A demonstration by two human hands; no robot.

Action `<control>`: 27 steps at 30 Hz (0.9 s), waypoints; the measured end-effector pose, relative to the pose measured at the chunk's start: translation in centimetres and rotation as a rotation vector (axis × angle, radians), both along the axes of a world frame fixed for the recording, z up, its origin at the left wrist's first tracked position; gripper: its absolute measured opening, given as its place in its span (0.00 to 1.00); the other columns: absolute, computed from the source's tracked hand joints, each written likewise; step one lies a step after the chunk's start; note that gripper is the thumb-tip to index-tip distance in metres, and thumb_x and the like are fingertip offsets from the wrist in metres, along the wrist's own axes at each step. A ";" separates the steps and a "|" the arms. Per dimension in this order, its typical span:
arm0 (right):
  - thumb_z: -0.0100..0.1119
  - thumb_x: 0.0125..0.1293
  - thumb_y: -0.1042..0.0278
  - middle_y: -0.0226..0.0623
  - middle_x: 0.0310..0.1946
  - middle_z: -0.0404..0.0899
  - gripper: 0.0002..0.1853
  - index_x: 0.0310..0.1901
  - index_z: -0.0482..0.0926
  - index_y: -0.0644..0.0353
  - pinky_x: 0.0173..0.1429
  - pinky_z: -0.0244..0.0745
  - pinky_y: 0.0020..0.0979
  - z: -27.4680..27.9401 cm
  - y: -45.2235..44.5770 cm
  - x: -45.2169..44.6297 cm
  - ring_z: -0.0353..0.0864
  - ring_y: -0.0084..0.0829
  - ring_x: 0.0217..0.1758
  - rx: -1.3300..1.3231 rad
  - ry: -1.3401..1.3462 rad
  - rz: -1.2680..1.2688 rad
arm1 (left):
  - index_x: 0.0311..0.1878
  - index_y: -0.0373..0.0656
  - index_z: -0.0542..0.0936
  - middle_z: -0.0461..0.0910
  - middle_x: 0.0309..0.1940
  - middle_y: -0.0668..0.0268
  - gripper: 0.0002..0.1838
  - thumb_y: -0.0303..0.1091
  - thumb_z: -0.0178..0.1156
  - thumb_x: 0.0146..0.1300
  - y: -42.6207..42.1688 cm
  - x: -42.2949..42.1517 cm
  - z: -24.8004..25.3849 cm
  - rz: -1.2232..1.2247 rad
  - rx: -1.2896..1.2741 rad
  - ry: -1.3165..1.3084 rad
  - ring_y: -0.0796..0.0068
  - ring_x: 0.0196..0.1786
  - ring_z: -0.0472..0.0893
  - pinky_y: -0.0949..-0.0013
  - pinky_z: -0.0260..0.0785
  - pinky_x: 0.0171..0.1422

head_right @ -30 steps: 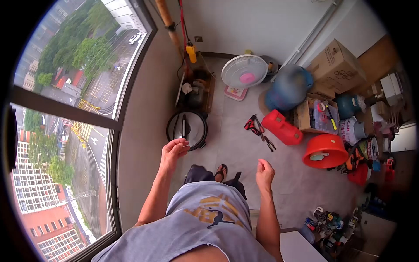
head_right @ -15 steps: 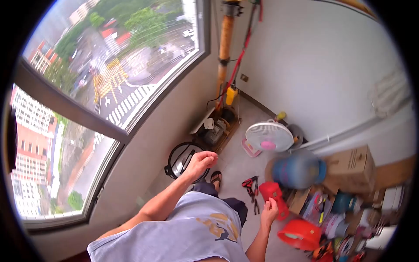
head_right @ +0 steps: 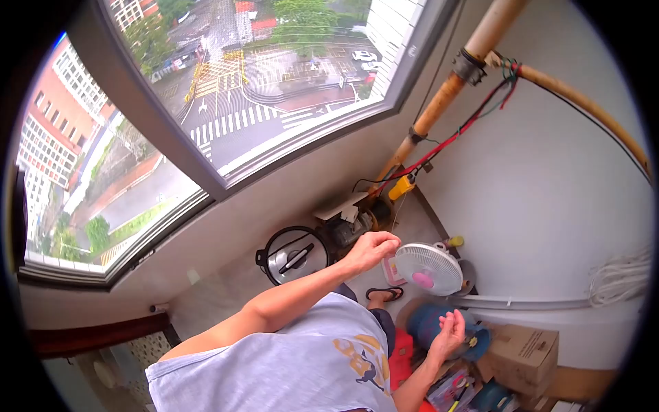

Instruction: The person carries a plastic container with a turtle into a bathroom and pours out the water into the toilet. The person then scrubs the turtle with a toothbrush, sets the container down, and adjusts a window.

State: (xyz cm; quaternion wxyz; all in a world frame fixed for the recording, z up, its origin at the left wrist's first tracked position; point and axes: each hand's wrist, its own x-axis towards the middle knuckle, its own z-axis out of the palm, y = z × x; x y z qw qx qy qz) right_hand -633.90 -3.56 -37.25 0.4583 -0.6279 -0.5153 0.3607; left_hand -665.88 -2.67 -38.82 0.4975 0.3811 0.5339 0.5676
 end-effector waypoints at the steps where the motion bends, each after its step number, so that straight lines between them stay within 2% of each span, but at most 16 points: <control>1: 0.54 0.69 0.70 0.35 0.41 0.81 0.15 0.55 0.76 0.65 0.39 0.74 0.23 0.7 0.4 -1.1 0.79 0.22 0.35 0.013 -0.067 0.037 | 0.47 0.35 0.81 0.82 0.36 0.64 0.20 0.44 0.54 0.66 0.4 0.3 0.5 0.020 -0.004 0.026 0.76 0.40 0.79 0.70 0.72 0.47; 3: 0.54 0.70 0.70 0.35 0.40 0.81 0.15 0.54 0.76 0.66 0.39 0.74 0.23 1.4 1.2 -2.2 0.79 0.22 0.34 0.030 -0.077 0.069 | 0.46 0.36 0.82 0.80 0.32 0.65 0.24 0.50 0.51 0.67 1.3 0.7 0.6 -0.010 0.002 0.016 0.76 0.35 0.76 0.68 0.71 0.42; 8: 0.54 0.69 0.71 0.36 0.38 0.81 0.15 0.54 0.76 0.67 0.37 0.74 0.23 2.2 1.5 -3.1 0.78 0.21 0.31 0.051 -0.122 0.137 | 0.47 0.37 0.82 0.79 0.29 0.66 0.19 0.44 0.55 0.65 0.2 1.0 2.4 -0.027 0.009 -0.005 0.78 0.31 0.74 0.67 0.70 0.37; 13: 0.54 0.69 0.72 0.36 0.38 0.81 0.15 0.54 0.76 0.67 0.37 0.74 0.22 2.3 0.7 -2.6 0.78 0.20 0.30 0.053 -0.159 0.115 | 0.46 0.37 0.82 0.82 0.31 0.66 0.16 0.39 0.56 0.63 0.2 2.9 -1.4 -0.030 -0.014 0.070 0.79 0.35 0.78 0.71 0.73 0.40; 15: 0.54 0.69 0.72 0.36 0.38 0.81 0.14 0.54 0.76 0.67 0.37 0.74 0.22 2.0 -0.2 -2.2 0.78 0.20 0.30 0.045 -0.169 0.098 | 0.46 0.37 0.83 0.83 0.32 0.66 0.15 0.37 0.57 0.62 -0.1 3.2 -1.7 -0.074 -0.051 0.002 0.78 0.38 0.80 0.70 0.73 0.44; 19: 0.54 0.69 0.71 0.36 0.40 0.81 0.15 0.55 0.76 0.67 0.36 0.75 0.22 0.7 -1.7 -1.4 0.80 0.21 0.31 0.005 -0.198 0.098 | 0.46 0.38 0.83 0.83 0.33 0.66 0.15 0.37 0.57 0.63 -0.5 2.6 -2.3 -0.077 -0.016 -0.026 0.78 0.38 0.79 0.70 0.73 0.43; 21: 0.54 0.69 0.71 0.36 0.40 0.81 0.15 0.55 0.76 0.67 0.35 0.75 0.21 0.2 -2.2 -0.9 0.80 0.21 0.31 -0.005 -0.186 0.095 | 0.47 0.37 0.82 0.82 0.34 0.66 0.15 0.36 0.57 0.63 -1.2 1.2 -1.7 -0.061 -0.154 -0.119 0.79 0.38 0.79 0.71 0.73 0.44; 23: 0.55 0.69 0.71 0.35 0.39 0.81 0.14 0.53 0.77 0.65 0.36 0.75 0.22 0.3 -2.4 -0.3 0.79 0.20 0.32 -0.038 -0.244 0.119 | 0.47 0.36 0.82 0.82 0.36 0.66 0.14 0.34 0.57 0.64 -1.2 0.5 -3.9 0.006 -0.051 -0.156 0.79 0.39 0.80 0.72 0.73 0.45; 27: 0.55 0.69 0.72 0.35 0.39 0.80 0.14 0.53 0.77 0.65 0.37 0.76 0.22 0.5 -2.4 -0.2 0.79 0.20 0.32 -0.043 -0.271 0.124 | 0.46 0.37 0.82 0.82 0.35 0.67 0.13 0.36 0.57 0.66 -2.6 -1.5 -4.5 0.089 -0.083 -0.232 0.79 0.39 0.80 0.71 0.73 0.45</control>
